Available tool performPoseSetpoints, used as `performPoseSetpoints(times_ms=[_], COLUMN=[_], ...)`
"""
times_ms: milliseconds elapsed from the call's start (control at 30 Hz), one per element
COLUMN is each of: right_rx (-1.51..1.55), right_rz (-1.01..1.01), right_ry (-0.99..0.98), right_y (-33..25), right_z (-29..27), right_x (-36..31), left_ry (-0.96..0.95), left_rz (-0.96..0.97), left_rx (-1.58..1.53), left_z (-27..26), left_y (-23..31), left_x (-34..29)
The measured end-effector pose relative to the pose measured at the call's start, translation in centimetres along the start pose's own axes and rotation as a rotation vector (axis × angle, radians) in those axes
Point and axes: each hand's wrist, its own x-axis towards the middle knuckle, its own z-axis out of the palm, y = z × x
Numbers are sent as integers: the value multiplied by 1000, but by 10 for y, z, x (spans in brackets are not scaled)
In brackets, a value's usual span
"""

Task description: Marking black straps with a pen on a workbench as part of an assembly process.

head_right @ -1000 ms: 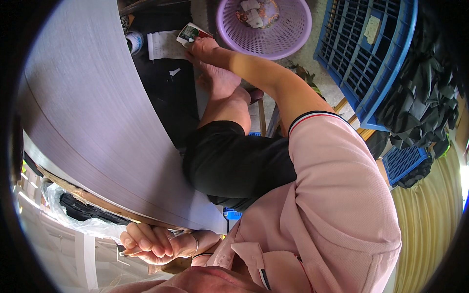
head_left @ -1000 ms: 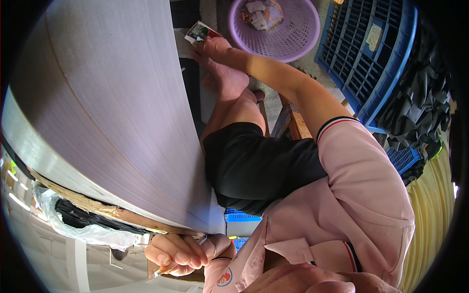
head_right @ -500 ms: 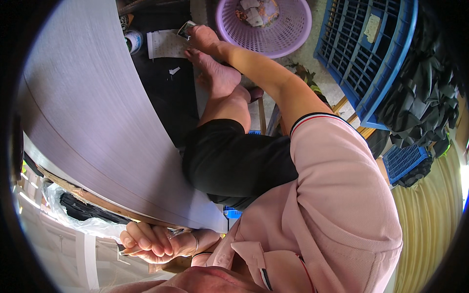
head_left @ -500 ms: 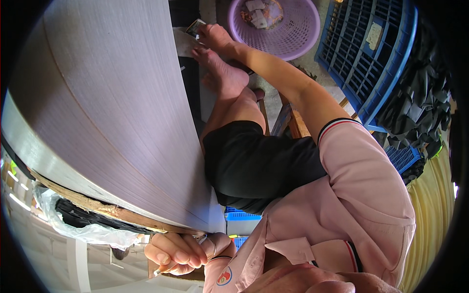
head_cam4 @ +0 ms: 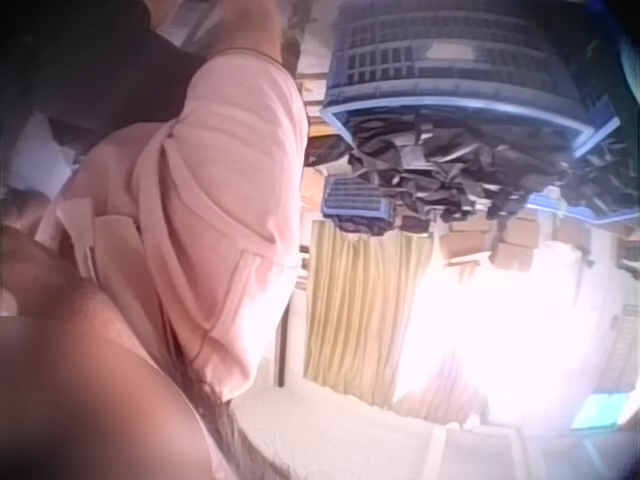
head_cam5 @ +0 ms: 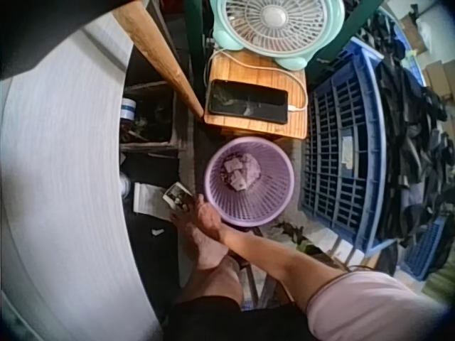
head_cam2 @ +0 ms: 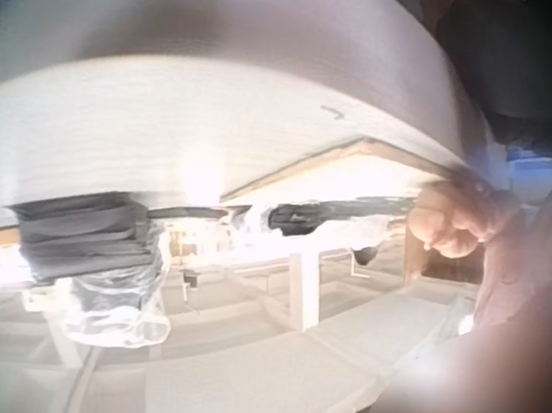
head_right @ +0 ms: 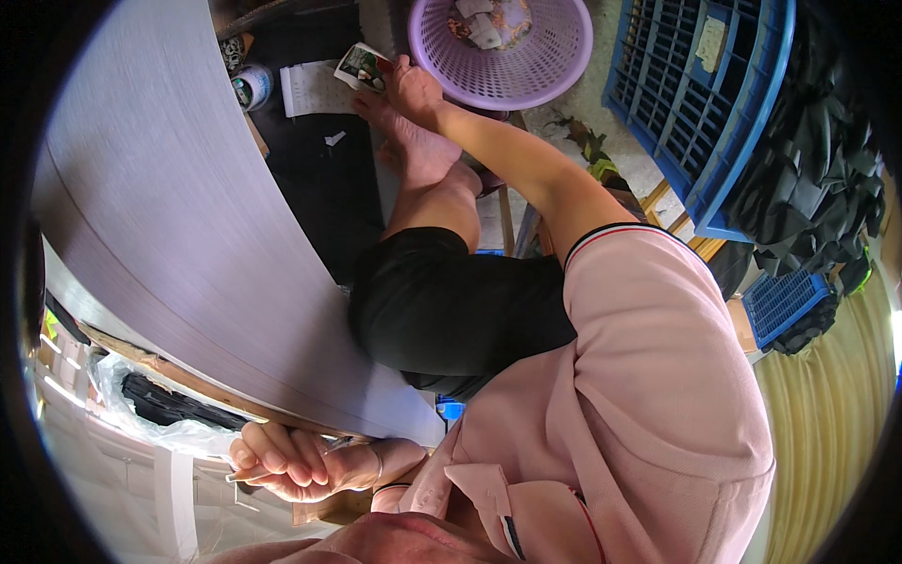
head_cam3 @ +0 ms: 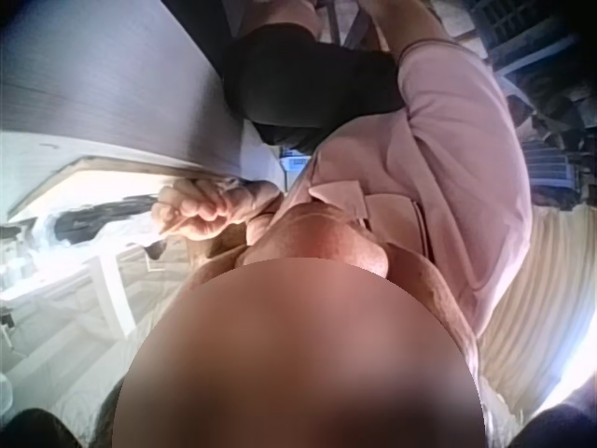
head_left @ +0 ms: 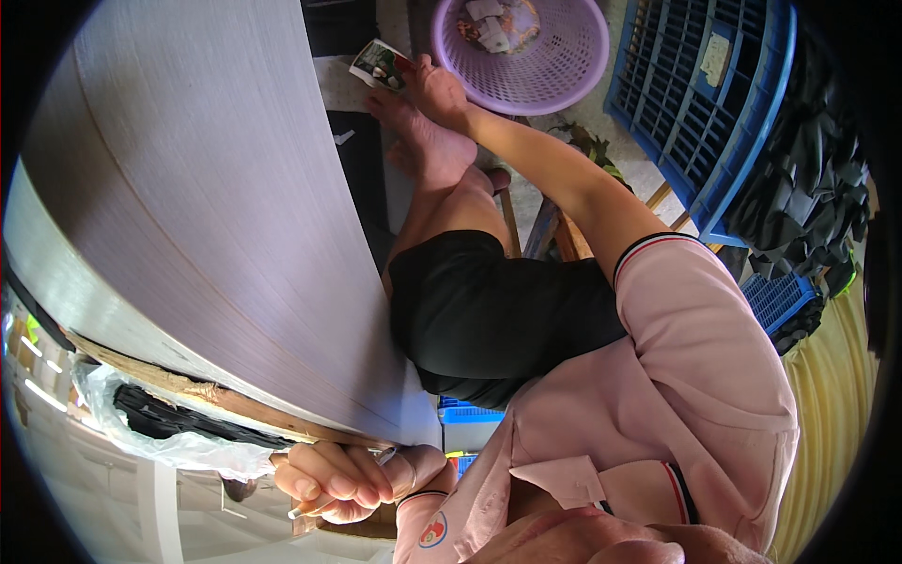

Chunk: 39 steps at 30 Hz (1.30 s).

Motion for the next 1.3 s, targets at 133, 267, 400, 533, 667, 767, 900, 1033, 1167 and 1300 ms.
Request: performPoseSetpoints(times_ms=[133,267,400,533,667,767,900,1033,1167,1300], right_rx=[31,104,89,105,532,391,-40,145,91,80], right_rz=[10,11,30,-107,-232,-389,-442,-458,-488,-726], right_ry=[42,59,63,58,149,-19,-85,-73,-195,-98], right_y=[7,-22,-57,-86,-52,-20,-56,-17,-12,-71], right_z=[8,11,15,44,46,17,-39,-132,-207,-273], right_x=[19,29,53,87,150,164,73,-37,-127,-205], left_ry=[-2,36,52,68,79,38,359,335,280,236], left_rz=[2,34,27,28,38,37,67,-71,-36,55], left_rx=[-16,-5,-25,-17,-78,-115,233,375,311,167], left_z=[-1,4,6,9,10,1,23,28,39,60], left_y=[-5,-6,-8,-7,-14,-11,-7,-7,-7,-16], left_x=[5,2,2,0,4,4,5,9,2,-51])
